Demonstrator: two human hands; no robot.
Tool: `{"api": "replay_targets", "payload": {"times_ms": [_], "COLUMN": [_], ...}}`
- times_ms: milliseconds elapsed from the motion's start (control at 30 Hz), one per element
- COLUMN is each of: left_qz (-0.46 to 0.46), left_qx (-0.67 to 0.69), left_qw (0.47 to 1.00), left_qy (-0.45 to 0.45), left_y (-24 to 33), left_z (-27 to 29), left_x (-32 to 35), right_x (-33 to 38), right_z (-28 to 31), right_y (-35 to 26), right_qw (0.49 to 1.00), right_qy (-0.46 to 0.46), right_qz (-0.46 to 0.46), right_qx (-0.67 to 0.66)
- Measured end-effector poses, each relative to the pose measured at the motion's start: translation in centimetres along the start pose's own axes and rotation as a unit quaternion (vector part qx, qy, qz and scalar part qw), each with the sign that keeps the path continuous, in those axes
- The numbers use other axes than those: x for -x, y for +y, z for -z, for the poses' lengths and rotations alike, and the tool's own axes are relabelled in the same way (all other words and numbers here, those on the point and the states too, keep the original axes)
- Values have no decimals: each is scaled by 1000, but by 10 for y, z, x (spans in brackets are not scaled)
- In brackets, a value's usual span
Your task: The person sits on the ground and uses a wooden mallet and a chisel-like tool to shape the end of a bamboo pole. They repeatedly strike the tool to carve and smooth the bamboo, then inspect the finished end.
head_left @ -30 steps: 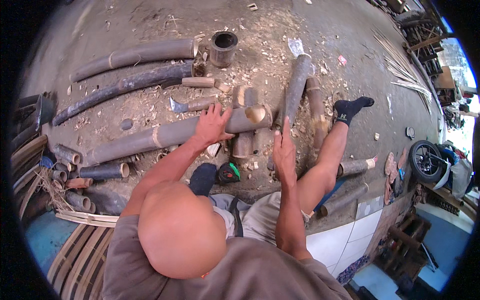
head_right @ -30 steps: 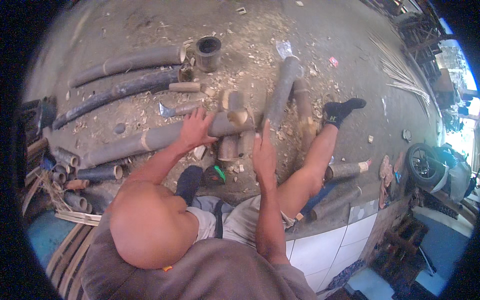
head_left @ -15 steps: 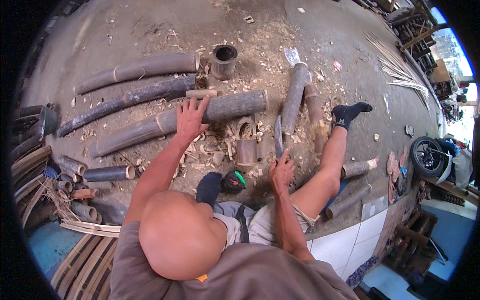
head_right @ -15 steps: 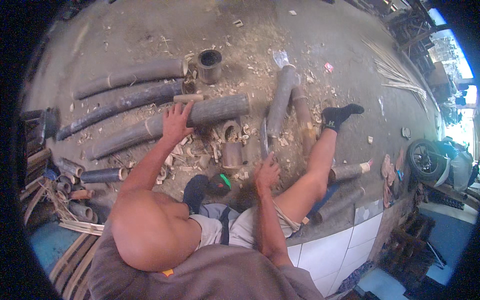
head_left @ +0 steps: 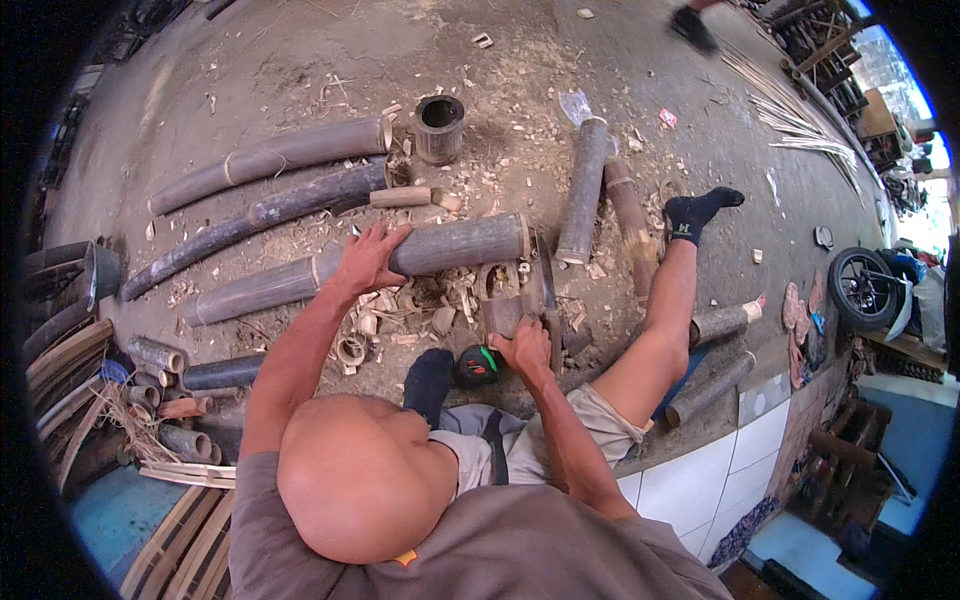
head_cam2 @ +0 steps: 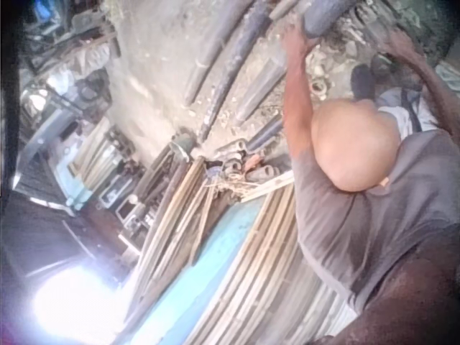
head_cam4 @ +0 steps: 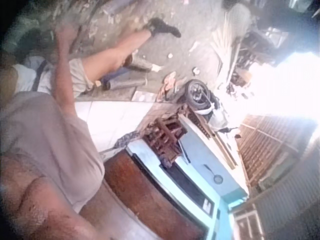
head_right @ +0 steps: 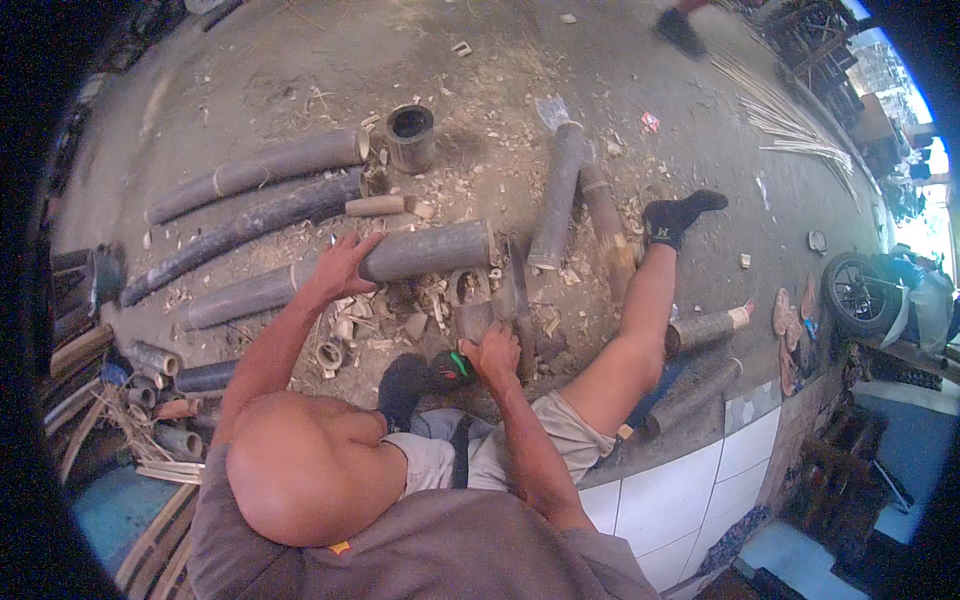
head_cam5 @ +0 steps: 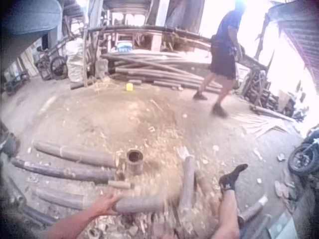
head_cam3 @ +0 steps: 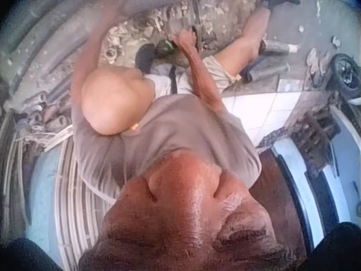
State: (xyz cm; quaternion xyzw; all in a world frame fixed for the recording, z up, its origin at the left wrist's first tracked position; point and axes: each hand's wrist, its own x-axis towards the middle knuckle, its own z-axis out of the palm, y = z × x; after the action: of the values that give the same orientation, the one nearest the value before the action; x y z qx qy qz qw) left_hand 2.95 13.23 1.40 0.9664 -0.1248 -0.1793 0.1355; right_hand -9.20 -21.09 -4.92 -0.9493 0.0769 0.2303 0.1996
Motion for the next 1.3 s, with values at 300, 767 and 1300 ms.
{"api": "replay_targets", "payload": {"times_ms": [300, 767, 1300], "left_qz": [0, 10, 68], "left_qx": [-74, -84, -91], "left_qw": [995, 995, 991], "left_qy": [63, 45, 68], "left_y": [23, 28, 47], "left_z": [-23, -25, -40], "left_x": [25, 36, 50], "right_x": [25, 41, 24], "right_z": [-1, -10, 39], "right_y": [26, 22, 24], "right_qw": [999, 998, 995], "right_qy": [-19, -36, -99], "right_qz": [34, 40, -6], "right_qx": [-8, -45, -16]}}
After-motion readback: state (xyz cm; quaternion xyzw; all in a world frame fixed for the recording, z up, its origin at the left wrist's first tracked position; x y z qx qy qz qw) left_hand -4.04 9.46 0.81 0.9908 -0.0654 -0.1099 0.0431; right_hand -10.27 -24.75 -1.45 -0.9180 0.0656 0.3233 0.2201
